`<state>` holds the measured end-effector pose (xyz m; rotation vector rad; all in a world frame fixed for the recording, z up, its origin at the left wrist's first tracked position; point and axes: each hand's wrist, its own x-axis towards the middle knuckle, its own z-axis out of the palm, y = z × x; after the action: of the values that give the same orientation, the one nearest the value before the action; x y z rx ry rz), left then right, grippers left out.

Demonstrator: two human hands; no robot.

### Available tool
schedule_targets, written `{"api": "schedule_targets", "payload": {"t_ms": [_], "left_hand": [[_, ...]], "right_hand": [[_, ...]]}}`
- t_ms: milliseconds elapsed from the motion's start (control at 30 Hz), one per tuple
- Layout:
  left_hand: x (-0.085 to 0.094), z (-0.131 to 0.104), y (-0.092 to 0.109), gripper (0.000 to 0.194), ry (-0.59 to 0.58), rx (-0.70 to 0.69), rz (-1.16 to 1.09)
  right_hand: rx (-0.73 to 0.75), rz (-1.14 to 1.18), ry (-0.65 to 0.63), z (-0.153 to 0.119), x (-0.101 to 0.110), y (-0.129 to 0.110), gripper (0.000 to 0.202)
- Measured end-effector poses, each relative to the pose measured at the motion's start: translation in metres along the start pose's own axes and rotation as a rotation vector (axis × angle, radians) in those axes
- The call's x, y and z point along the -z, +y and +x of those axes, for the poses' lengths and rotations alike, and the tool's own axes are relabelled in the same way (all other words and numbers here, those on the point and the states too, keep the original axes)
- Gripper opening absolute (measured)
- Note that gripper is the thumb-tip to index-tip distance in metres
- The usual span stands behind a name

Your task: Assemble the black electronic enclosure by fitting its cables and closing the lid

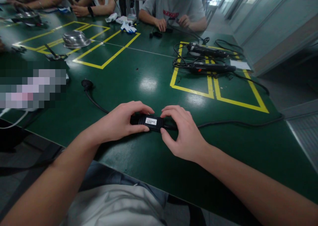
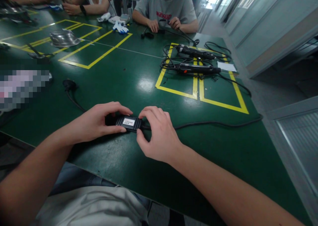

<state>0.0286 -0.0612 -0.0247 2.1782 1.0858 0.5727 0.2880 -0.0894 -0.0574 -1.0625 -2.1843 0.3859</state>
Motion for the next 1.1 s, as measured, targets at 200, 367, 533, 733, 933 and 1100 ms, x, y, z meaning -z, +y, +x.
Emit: {"api": "schedule_targets", "payload": {"t_ms": [200, 367, 533, 733, 933, 1100], "left_hand": [[0.0008, -0.0004, 0.0016, 0.037, 0.000, -0.003, 0.005], [0.0005, -0.0004, 0.0009, 0.037, 0.000, -0.001, 0.007], [0.0005, -0.0007, 0.0009, 0.038, -0.004, -0.003, 0.011], [0.0001, -0.0002, 0.0009, 0.037, -0.006, -0.009, 0.025], [0.0008, 0.0002, 0.0021, 0.037, -0.007, -0.007, 0.023], [0.0020, -0.0011, 0.0047, 0.036, -0.013, -0.010, 0.035]], "right_hand": [[-0.011, -0.031, -0.007, -0.0001, -0.0008, -0.0009, 0.024], [-0.047, -0.044, -0.022, -0.0009, -0.0004, -0.0002, 0.032], [-0.052, -0.032, -0.019, -0.0012, -0.0003, 0.0002, 0.032], [-0.044, -0.022, -0.025, -0.0002, 0.0002, -0.0013, 0.032], [-0.050, -0.025, -0.047, 0.0005, 0.0012, -0.0029, 0.030], [-0.084, -0.021, -0.038, 0.0011, 0.0018, -0.0011, 0.026]]}}
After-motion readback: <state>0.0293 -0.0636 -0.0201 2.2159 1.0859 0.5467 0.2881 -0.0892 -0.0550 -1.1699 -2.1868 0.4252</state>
